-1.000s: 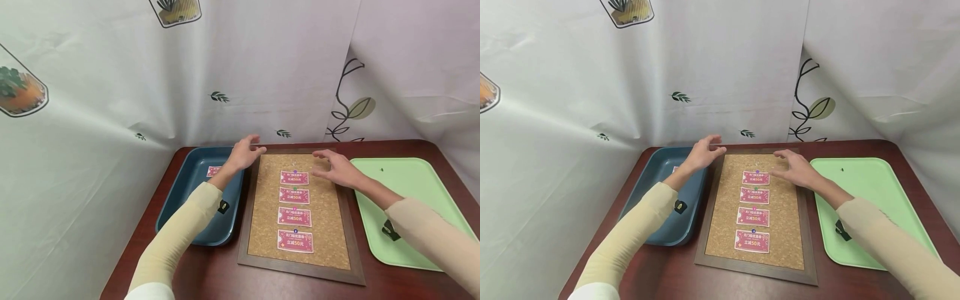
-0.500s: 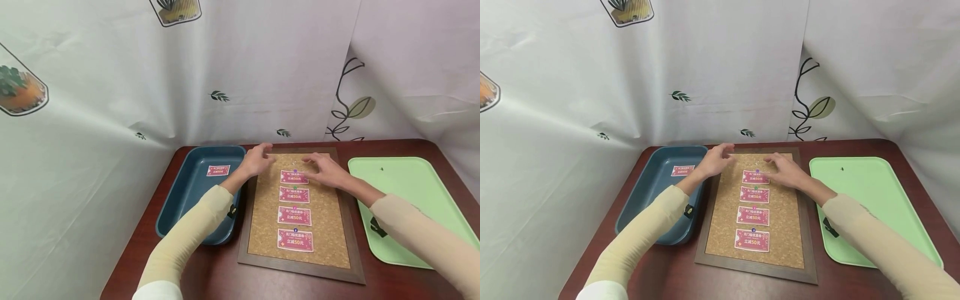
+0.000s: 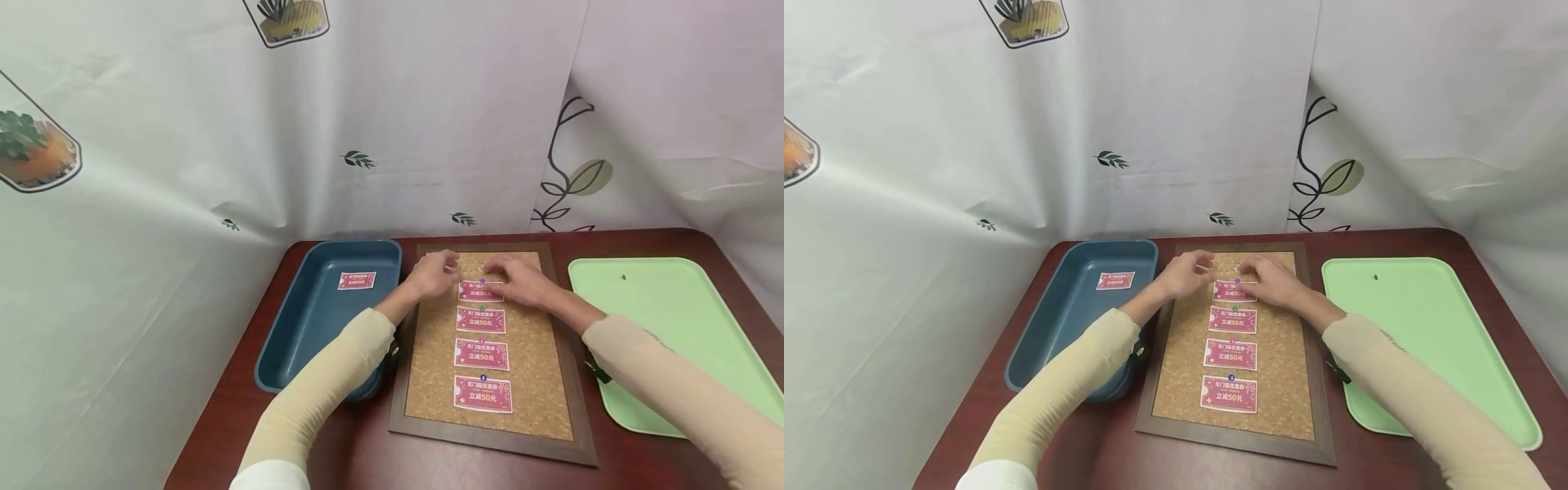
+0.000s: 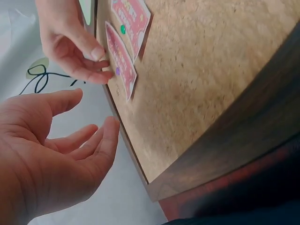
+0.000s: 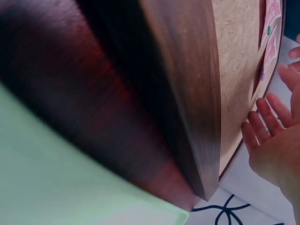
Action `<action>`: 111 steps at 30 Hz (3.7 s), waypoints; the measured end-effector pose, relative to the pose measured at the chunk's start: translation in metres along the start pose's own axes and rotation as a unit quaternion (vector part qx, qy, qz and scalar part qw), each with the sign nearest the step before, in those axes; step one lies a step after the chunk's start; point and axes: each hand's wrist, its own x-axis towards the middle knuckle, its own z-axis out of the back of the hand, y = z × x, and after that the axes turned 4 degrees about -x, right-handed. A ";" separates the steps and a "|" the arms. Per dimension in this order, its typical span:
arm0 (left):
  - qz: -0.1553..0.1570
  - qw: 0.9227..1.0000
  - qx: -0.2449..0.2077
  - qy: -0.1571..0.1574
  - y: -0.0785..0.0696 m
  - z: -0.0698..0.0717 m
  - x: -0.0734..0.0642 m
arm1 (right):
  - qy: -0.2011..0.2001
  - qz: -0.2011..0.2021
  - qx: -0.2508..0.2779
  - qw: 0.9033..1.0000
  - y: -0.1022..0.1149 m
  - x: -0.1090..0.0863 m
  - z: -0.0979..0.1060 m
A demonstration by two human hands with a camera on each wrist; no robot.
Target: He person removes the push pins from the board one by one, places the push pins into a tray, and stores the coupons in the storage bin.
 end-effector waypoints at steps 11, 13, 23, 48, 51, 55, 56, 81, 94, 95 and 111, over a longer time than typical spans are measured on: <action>-0.003 0.999 0.032 0.016 0.004 -0.014 0.005 | -0.011 0.005 0.007 1.000 -0.004 0.009 -0.007; -0.005 0.999 0.040 0.017 0.004 -0.016 0.006 | -0.011 -0.001 0.012 1.000 -0.005 0.011 -0.008; 0.009 0.999 0.035 -0.001 0.009 -0.023 0.012 | -0.010 -0.017 0.020 1.000 -0.004 0.015 -0.010; 0.028 1.000 0.002 -0.013 0.017 -0.030 0.020 | -0.004 -0.058 0.027 0.998 -0.001 0.022 -0.013; 0.030 0.999 0.008 -0.014 0.017 -0.030 0.020 | -0.005 -0.055 0.030 0.998 -0.001 0.023 -0.013; 0.034 0.999 0.011 -0.016 0.017 -0.031 0.020 | -0.003 -0.052 0.034 0.998 0.001 0.024 -0.011; 0.034 0.999 0.012 -0.016 0.017 -0.031 0.020 | -0.002 -0.051 0.034 0.998 0.002 0.024 -0.011; 0.037 0.999 0.021 -0.005 0.016 -0.030 0.025 | 0.017 -0.035 0.055 0.998 0.001 0.025 -0.009; 0.034 0.999 0.023 -0.001 0.015 -0.029 0.024 | -0.004 -0.012 -0.026 1.000 0.000 0.024 -0.012; 0.036 0.999 0.024 0.000 0.015 -0.029 0.024 | -0.006 -0.008 -0.033 0.999 -0.001 0.023 -0.013; 0.047 0.999 0.026 0.000 0.018 -0.032 0.021 | -0.014 0.019 -0.041 0.999 -0.003 0.024 -0.021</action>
